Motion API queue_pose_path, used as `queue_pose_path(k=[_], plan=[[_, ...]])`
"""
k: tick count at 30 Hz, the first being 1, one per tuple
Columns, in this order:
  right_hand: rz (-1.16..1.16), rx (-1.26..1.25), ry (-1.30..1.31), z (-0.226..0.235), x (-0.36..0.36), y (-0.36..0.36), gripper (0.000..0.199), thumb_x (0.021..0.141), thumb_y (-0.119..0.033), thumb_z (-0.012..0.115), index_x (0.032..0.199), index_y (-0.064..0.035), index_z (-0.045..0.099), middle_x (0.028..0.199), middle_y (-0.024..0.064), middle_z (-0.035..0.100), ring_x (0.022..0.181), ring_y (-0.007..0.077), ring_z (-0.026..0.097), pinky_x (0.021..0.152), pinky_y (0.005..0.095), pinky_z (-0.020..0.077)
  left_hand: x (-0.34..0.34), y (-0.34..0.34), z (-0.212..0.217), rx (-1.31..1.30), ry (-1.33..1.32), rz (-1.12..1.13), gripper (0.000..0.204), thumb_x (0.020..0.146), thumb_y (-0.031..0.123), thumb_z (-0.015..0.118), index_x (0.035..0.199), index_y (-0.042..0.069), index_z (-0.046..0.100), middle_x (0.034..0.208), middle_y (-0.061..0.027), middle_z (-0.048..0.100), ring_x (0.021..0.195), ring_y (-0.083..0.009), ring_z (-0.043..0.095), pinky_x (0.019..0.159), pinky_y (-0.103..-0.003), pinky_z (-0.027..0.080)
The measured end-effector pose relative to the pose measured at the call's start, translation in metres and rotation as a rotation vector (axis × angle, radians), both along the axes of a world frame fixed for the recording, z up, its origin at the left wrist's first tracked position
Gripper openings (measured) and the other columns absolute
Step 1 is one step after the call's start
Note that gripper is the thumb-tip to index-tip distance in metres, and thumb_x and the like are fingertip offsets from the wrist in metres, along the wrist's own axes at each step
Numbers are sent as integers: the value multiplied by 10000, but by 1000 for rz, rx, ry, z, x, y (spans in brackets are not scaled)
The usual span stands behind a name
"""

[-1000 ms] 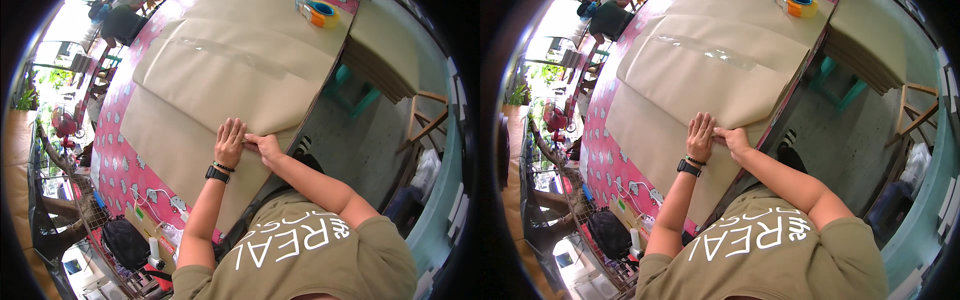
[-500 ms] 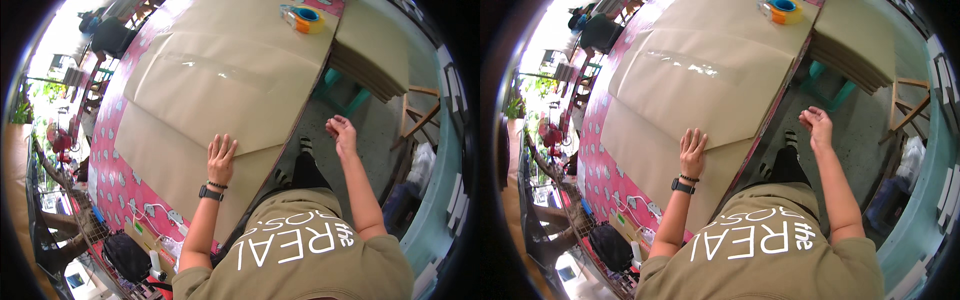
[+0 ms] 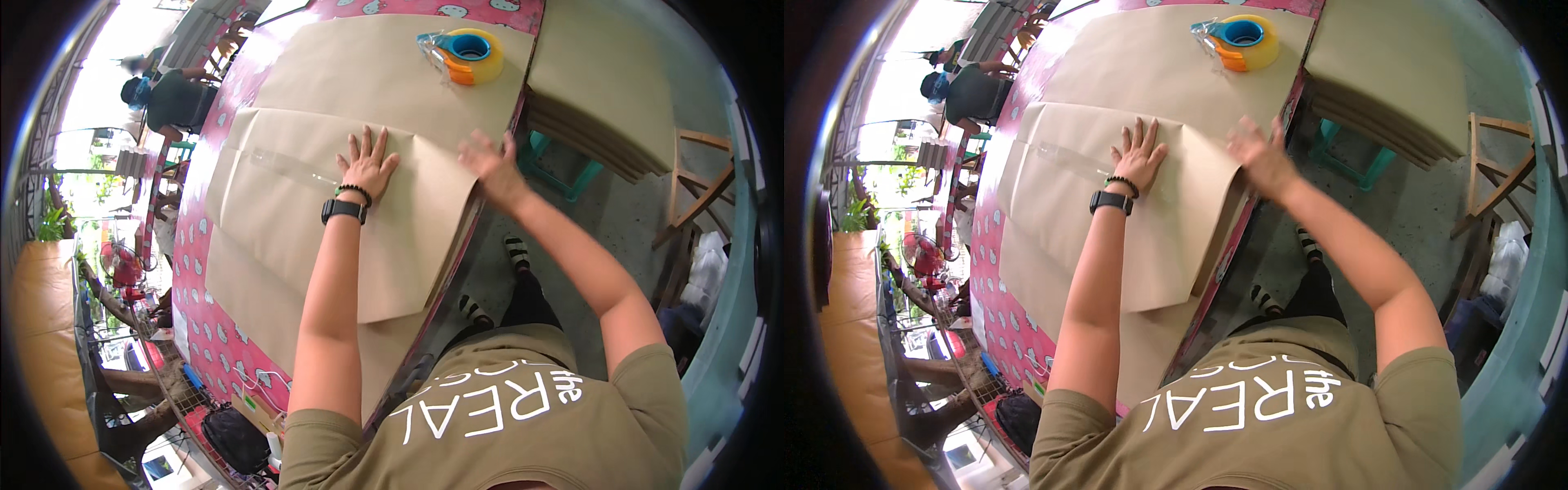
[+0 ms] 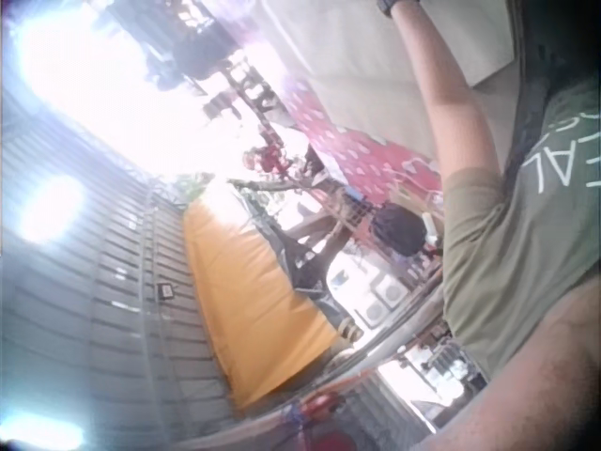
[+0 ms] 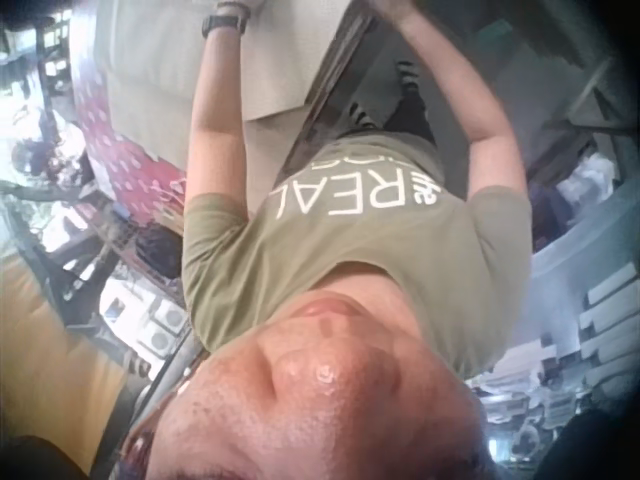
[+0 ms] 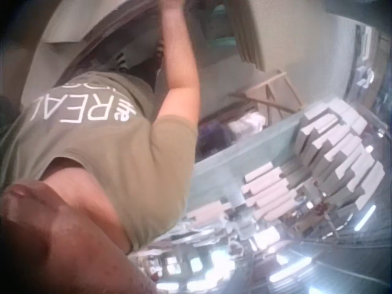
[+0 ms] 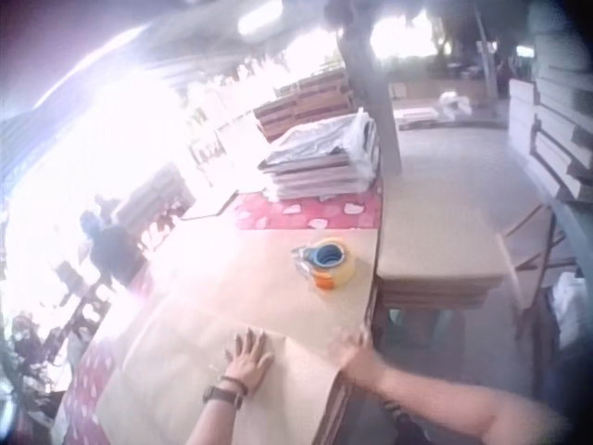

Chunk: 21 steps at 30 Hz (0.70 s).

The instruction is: The person wraps a rectangular object in brown paper by hand and uses a tape dispenser to secure the edges, then places another similar packaged item onto a new sheet of paper and begins wrapping it as well.

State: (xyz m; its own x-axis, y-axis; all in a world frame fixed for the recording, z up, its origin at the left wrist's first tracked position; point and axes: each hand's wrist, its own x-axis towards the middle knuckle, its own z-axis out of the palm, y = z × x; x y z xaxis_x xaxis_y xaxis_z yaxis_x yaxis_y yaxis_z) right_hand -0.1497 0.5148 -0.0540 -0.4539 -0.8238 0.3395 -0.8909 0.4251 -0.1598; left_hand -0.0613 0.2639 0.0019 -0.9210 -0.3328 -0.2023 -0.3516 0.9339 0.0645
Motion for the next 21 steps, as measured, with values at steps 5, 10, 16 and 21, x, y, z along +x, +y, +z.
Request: queue_pose_path(k=[5,10,16,21], plan=[[79,-147,-605,-19,62,-51,644,709,-240,584,1301,-46,419,1314,212,402,1305,302,252,1051,540,134,-56,27,-8,-74,10,167,683,853,637,261,1422,274,155,1493,-91,65,1357,-374,21,1053,-579,39],[493,371,-502,10,-3,-45,384,772,-304,573,1081,-80,616,1153,129,576,1217,225,401,1009,425,257,-46,38,-21,-126,205,345,792,837,672,252,1424,149,154,1473,-173,92,1345,-399,70,1069,-527,92],[666,-129,-468,-13,-64,-50,291,818,-328,529,943,-111,677,1060,10,633,1149,172,469,971,385,289,-49,45,-25,-161,161,449,812,840,662,268,1421,107,149,1467,-178,118,1341,-395,100,1064,-525,109],[678,-54,-299,-22,-63,-37,267,822,-276,506,948,-114,677,1050,3,635,1220,153,404,1048,446,223,-52,48,-25,-155,178,452,797,842,657,275,1420,122,161,1468,-173,122,1344,-388,97,1067,-514,97]])
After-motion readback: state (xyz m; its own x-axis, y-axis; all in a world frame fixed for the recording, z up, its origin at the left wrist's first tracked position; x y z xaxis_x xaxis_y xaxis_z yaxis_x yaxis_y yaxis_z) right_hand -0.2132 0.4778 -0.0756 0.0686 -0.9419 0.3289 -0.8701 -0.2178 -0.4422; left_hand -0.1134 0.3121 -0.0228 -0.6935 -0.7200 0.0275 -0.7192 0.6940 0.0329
